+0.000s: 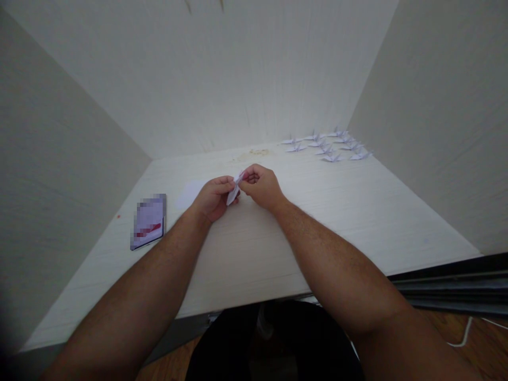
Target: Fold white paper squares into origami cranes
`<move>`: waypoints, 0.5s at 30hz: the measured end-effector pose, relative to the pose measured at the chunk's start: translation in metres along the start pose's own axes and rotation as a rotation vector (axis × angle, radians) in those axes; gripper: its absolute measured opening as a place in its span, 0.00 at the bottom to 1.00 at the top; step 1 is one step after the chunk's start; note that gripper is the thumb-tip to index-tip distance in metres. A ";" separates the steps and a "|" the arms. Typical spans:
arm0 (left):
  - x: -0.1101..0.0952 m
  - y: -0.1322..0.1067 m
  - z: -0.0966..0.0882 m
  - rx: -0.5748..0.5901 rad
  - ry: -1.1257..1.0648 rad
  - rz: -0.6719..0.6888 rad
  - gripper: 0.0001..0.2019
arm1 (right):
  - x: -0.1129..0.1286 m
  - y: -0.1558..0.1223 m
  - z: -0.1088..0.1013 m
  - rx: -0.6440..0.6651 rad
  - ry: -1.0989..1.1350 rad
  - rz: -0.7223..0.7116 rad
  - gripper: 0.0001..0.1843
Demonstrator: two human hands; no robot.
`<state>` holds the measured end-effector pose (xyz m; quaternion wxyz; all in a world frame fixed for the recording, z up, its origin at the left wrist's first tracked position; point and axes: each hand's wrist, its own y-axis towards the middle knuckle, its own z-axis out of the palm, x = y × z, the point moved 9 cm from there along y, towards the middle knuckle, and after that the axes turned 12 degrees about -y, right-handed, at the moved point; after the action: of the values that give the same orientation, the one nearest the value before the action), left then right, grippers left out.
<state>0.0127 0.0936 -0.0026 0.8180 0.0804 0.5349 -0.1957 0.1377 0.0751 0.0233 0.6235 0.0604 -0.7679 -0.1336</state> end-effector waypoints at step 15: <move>0.001 -0.001 0.005 0.073 0.032 -0.019 0.12 | 0.007 -0.002 -0.002 -0.026 0.000 -0.046 0.08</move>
<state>0.0171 0.0905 -0.0011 0.8041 0.1083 0.5411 -0.2212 0.1383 0.0710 0.0294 0.6209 0.0700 -0.7646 -0.1577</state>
